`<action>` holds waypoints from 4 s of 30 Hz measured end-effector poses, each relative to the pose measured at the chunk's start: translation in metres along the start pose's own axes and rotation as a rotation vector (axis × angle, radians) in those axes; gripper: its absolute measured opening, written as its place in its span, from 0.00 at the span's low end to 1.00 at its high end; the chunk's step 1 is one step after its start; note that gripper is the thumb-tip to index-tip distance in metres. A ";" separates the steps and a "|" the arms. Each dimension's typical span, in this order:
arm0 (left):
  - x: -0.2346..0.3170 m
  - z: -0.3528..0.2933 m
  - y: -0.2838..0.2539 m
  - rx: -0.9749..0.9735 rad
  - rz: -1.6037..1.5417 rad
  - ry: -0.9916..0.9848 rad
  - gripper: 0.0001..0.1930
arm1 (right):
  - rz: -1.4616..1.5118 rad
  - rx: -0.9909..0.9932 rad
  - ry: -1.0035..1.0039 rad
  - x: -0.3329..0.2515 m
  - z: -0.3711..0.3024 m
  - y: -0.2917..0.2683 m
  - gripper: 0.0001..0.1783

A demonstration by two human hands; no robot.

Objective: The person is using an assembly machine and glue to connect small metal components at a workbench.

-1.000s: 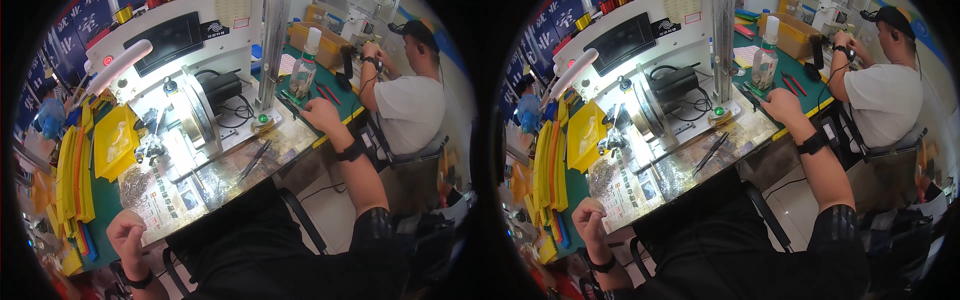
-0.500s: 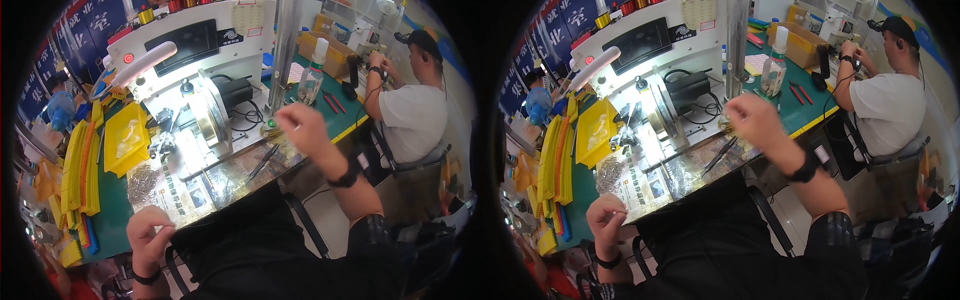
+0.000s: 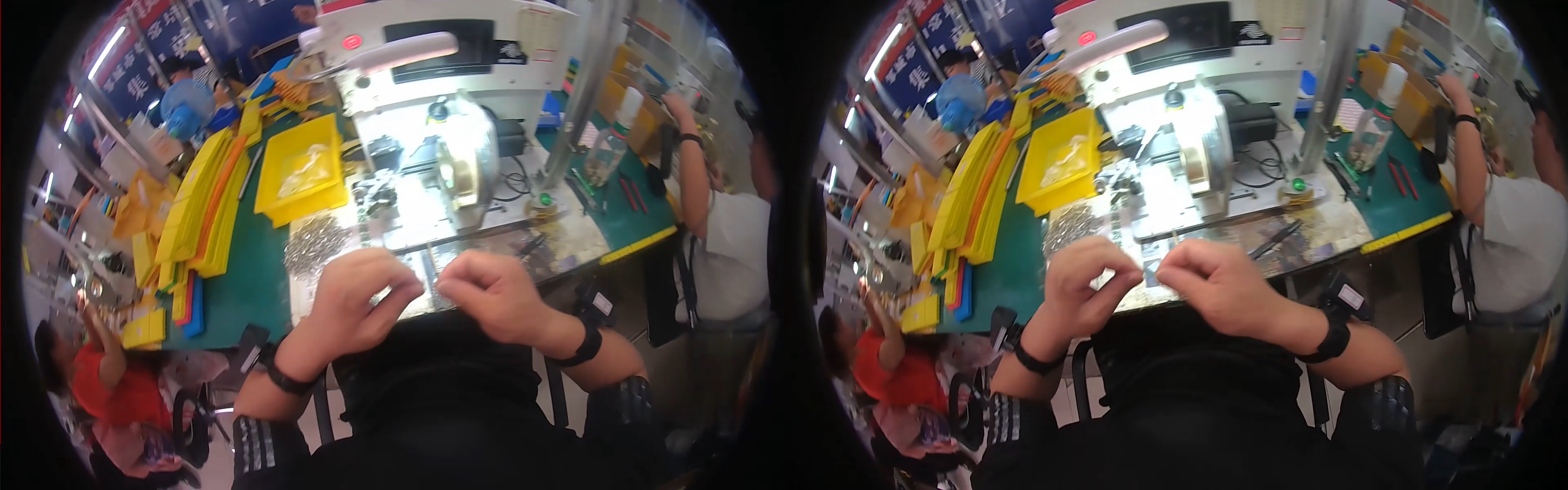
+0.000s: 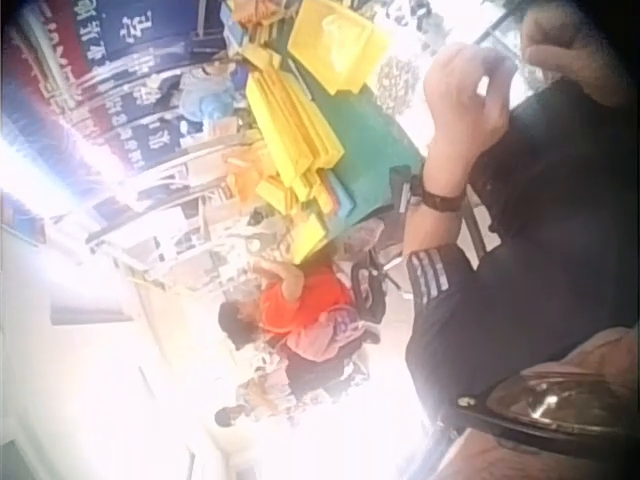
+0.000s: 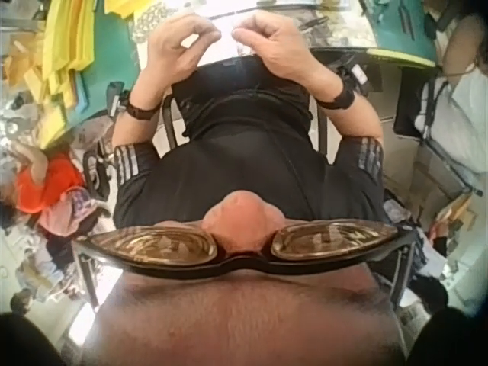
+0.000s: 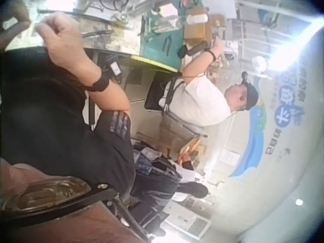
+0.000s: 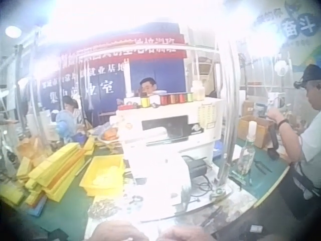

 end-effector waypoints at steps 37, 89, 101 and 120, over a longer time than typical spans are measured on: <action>-0.112 -0.021 0.007 0.589 -0.357 -0.623 0.07 | -0.491 0.151 -0.105 0.012 0.125 -0.154 0.07; -0.184 -0.018 -0.010 0.289 -0.254 -0.822 0.08 | 0.181 0.584 0.097 0.100 0.051 -0.282 0.10; -0.182 -0.023 -0.014 0.310 -0.303 -0.783 0.07 | -0.266 0.197 0.565 0.141 -0.159 -0.204 0.10; -0.176 -0.029 -0.031 0.476 0.005 -0.578 0.02 | -0.362 0.368 -0.472 0.023 -0.029 -0.121 0.07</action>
Point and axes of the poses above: each hand's wrist, its own z-axis towards the middle knuckle, its own y-axis out of the palm, x = y × z, the point moved 7 cm from there along z, towards the middle knuckle, and after that the axes turned 8 degrees about x, right-handed, at the moved point
